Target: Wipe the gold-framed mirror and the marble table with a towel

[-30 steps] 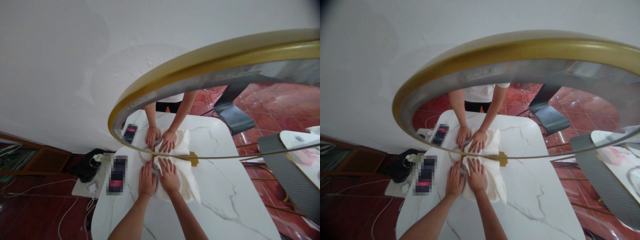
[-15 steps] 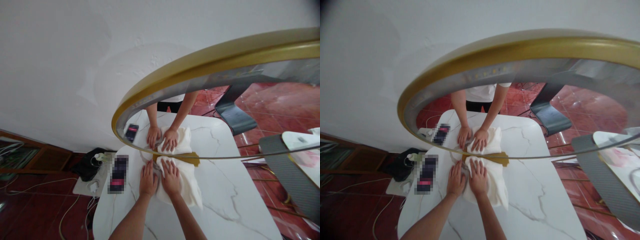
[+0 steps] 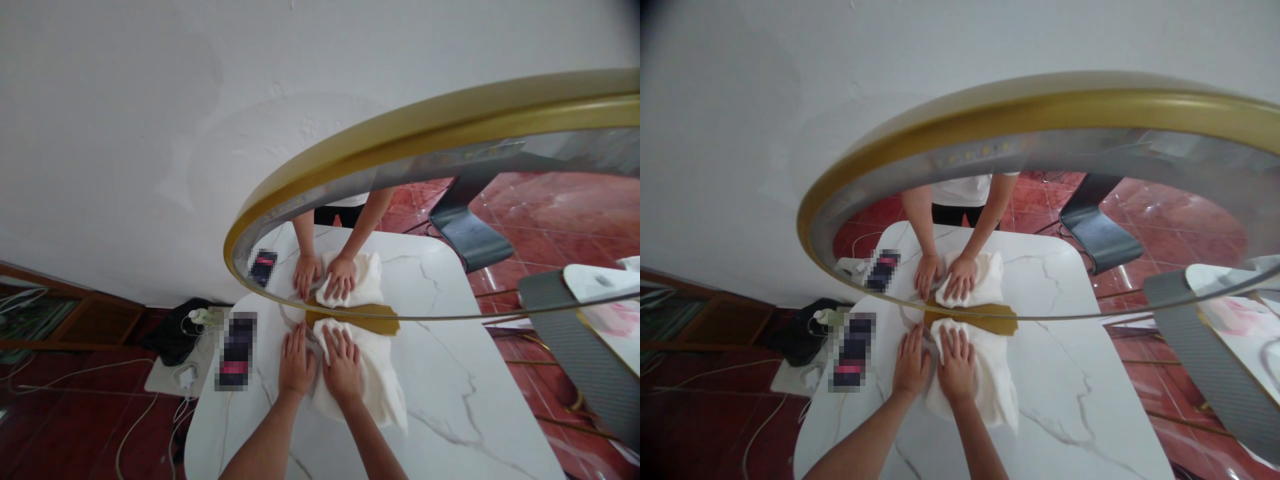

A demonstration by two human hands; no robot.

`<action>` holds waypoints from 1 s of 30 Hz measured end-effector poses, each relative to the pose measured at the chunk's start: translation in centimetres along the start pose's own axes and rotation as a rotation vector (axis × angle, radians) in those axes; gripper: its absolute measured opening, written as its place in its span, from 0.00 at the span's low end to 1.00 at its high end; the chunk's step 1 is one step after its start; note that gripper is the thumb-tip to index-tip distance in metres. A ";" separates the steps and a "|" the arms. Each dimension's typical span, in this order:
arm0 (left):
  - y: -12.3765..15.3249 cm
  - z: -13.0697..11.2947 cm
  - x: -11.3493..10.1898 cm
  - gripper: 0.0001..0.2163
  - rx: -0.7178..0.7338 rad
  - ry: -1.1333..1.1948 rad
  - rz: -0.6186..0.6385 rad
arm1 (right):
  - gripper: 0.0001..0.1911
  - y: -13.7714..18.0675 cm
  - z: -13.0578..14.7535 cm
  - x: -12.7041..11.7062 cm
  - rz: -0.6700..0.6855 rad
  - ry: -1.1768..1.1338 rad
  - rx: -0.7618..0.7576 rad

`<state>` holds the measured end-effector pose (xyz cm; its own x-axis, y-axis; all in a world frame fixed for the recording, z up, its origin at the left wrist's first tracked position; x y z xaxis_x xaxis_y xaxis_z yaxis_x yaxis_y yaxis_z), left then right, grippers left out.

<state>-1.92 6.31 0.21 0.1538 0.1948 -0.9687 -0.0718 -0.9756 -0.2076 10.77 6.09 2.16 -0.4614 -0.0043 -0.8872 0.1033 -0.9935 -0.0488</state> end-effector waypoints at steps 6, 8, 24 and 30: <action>0.0 -0.1 -0.1 0.32 -0.009 -0.005 0.004 | 0.32 -2.1 1.1 -0.1 0.013 -0.023 0.004; 0.0 -0.1 -0.2 0.33 -0.005 -0.017 0.008 | 0.31 -2.3 1.3 -0.1 0.017 -0.031 -0.005; 0.1 0.0 0.3 0.30 -0.012 -0.032 -0.002 | 0.34 -2.9 2.3 -0.5 0.080 -0.024 -0.033; 0.1 0.0 0.1 0.32 0.000 -0.035 -0.003 | 0.33 -2.0 2.0 -0.6 0.083 -0.035 -0.051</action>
Point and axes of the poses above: each hand's wrist, its own y-axis away from the middle knuckle, its own x-axis out of the palm, z = x × y, the point moved 5 cm from there along -y, towards the middle knuckle, and after that the axes turned 15 degrees about -y, right-handed, at the moved point
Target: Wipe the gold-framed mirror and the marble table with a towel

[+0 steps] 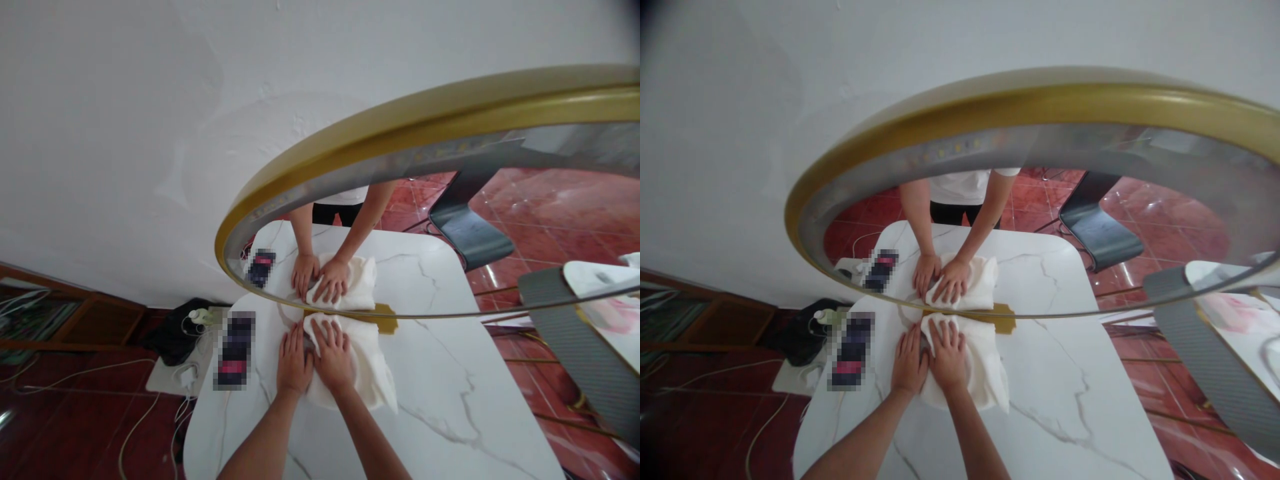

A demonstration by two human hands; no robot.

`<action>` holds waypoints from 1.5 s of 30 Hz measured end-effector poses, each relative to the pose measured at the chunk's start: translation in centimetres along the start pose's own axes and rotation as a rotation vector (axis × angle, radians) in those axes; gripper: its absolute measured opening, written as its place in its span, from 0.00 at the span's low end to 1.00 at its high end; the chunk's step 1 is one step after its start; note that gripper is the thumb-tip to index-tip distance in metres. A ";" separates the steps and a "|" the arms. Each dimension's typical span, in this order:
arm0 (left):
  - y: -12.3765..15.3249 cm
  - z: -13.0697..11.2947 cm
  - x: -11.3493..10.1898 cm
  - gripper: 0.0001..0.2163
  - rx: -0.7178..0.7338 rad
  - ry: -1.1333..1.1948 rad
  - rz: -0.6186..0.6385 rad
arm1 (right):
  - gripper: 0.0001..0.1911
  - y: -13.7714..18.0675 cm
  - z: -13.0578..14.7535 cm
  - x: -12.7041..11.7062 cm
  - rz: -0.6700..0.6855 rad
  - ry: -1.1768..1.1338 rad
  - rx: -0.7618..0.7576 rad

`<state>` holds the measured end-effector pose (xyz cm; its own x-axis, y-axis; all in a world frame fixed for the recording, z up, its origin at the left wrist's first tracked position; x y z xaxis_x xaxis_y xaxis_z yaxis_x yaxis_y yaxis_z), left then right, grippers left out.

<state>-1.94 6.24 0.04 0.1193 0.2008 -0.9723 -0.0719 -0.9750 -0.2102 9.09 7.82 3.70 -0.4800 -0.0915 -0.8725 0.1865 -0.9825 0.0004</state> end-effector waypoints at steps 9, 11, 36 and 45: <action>0.0 0.0 0.0 0.32 0.013 -0.001 0.000 | 0.33 -0.2 0.0 0.1 -0.030 -0.007 0.030; 0.0 0.0 0.1 0.32 0.013 -0.002 -0.006 | 0.34 -0.6 0.2 0.0 -0.035 -0.008 0.042; -0.2 -0.1 -0.3 0.31 0.009 -0.039 -0.018 | 0.27 5.2 -16.1 -8.6 -0.233 0.224 0.270; -0.2 -0.1 -0.2 0.32 0.018 -0.039 -0.026 | 0.25 3.4 -17.0 -8.9 -0.212 0.213 0.248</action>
Point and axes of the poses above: each hand's wrist, its own y-axis away from the middle knuckle, its own x-axis out of the palm, z = x × y, the point moved 5 cm from there along -y, towards the middle knuckle, and after that the axes turned 15 degrees about -y, right-handed, at the moved point
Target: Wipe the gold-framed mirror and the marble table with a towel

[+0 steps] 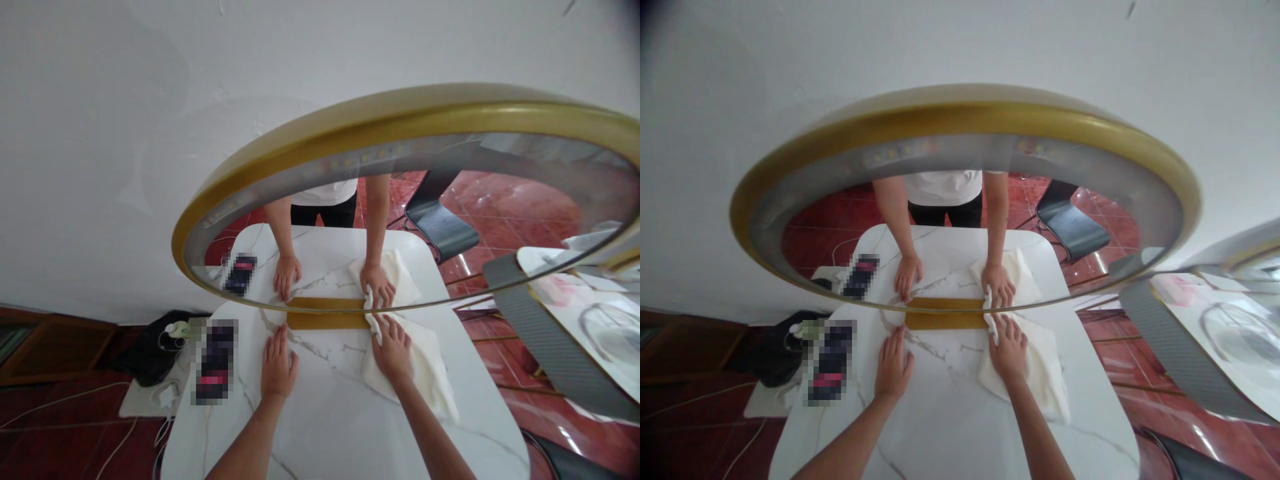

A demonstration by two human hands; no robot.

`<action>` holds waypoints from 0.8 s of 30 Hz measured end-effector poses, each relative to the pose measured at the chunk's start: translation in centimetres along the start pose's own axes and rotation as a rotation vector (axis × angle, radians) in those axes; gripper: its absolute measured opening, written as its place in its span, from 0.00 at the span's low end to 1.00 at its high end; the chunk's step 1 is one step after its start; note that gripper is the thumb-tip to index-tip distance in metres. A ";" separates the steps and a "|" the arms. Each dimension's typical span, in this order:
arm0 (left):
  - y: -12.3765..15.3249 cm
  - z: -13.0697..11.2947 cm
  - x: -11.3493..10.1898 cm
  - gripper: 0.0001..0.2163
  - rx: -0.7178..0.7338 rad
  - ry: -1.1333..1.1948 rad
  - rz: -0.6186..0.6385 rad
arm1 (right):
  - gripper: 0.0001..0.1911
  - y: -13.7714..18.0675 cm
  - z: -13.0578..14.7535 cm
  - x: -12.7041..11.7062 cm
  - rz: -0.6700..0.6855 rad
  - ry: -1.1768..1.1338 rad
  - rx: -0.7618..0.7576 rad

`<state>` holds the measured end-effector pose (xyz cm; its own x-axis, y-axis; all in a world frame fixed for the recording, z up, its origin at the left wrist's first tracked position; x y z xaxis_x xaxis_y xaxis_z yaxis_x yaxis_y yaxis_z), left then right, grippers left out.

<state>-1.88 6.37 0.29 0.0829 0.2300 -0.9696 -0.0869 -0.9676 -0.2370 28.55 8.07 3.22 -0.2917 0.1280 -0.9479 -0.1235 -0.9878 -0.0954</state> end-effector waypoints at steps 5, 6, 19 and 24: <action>0.0 0.0 0.0 0.32 0.005 0.011 0.004 | 0.25 -0.4 0.0 0.0 -0.007 0.012 0.031; 0.0 0.0 0.0 0.32 0.004 0.012 0.000 | 0.26 -0.1 0.1 0.0 -0.009 0.015 0.044; -0.1 0.0 -0.3 0.31 -0.012 0.032 -0.004 | 0.29 0.9 1.1 0.1 -0.016 0.010 0.070; -0.2 -0.1 -0.4 0.31 -0.020 0.034 0.017 | 0.27 -0.1 1.1 0.0 -0.026 -0.003 0.112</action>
Point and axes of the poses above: each hand's wrist, its own y-axis away from the middle knuckle, its own x-axis out of the palm, z = x × y, the point moved 5 cm from there along -y, towards the middle knuckle, and after that the axes turned 15 degrees about -y, right-handed, at the moved point
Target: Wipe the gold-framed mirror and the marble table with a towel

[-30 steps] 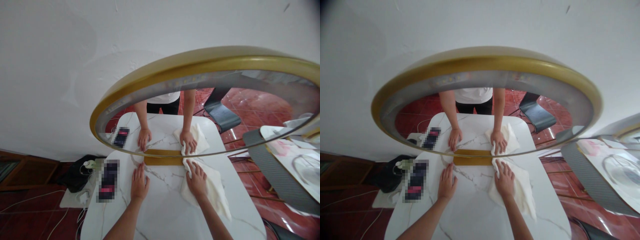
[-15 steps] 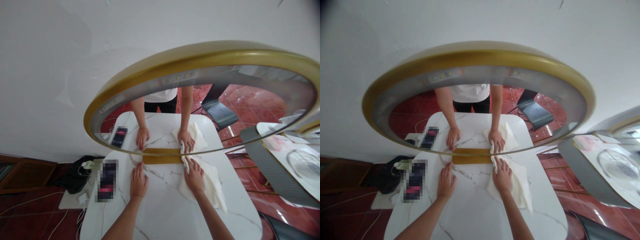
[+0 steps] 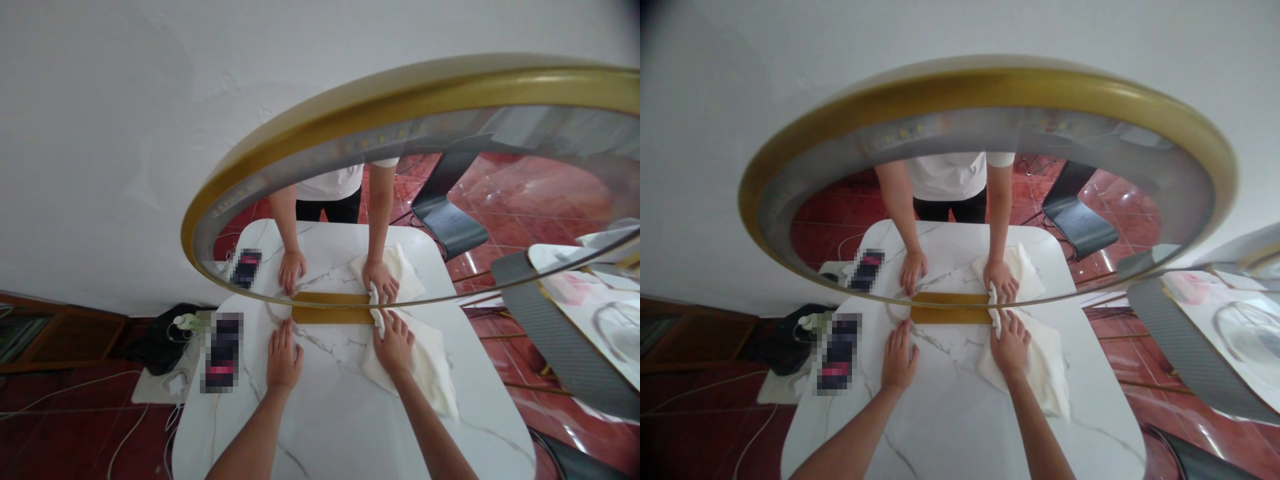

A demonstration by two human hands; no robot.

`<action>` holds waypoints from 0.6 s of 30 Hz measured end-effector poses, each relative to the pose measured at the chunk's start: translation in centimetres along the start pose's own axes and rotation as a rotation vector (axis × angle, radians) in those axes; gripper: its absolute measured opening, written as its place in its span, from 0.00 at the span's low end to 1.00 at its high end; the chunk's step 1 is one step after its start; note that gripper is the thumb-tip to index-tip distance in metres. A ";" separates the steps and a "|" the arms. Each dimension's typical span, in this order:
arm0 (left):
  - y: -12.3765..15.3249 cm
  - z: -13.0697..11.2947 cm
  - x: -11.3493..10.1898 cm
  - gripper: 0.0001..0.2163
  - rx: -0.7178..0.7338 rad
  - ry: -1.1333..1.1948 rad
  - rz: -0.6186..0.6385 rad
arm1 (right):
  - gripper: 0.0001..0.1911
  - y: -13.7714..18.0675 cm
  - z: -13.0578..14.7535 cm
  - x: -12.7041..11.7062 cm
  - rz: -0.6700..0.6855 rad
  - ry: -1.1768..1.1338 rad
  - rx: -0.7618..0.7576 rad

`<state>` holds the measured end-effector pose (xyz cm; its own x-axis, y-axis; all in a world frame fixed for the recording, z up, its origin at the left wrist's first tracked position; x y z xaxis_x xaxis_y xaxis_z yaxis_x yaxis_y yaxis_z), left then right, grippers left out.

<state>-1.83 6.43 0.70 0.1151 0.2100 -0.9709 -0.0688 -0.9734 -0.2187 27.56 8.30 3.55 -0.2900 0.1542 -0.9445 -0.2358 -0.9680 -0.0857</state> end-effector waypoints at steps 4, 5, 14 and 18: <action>0.0 0.0 0.0 0.31 0.003 -0.006 0.005 | 0.27 1.3 0.5 -0.1 -0.009 -0.020 0.013; 0.0 0.0 0.0 0.32 0.004 -0.004 0.005 | 0.28 1.7 0.8 -0.1 -0.012 -0.023 0.018; 0.0 0.0 0.0 0.31 -0.009 0.019 0.000 | 0.30 3.9 3.7 0.9 -0.005 -0.028 0.053; 0.1 0.0 0.0 0.31 -0.011 0.021 0.016 | 0.31 4.3 5.6 1.6 0.037 -0.028 0.006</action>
<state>-1.79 6.37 0.67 0.1350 0.1923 -0.9720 -0.0598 -0.9776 -0.2017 20.86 5.52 3.44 -0.3245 0.1241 -0.9377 -0.2301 -0.9719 -0.0490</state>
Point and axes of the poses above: each hand's wrist, its own y-axis away from the middle knuckle, its own x-axis out of the palm, z = x × y, the point moved 5 cm from there along -y, towards the middle knuckle, and after that the axes turned 15 degrees about -y, right-handed, at the moved point
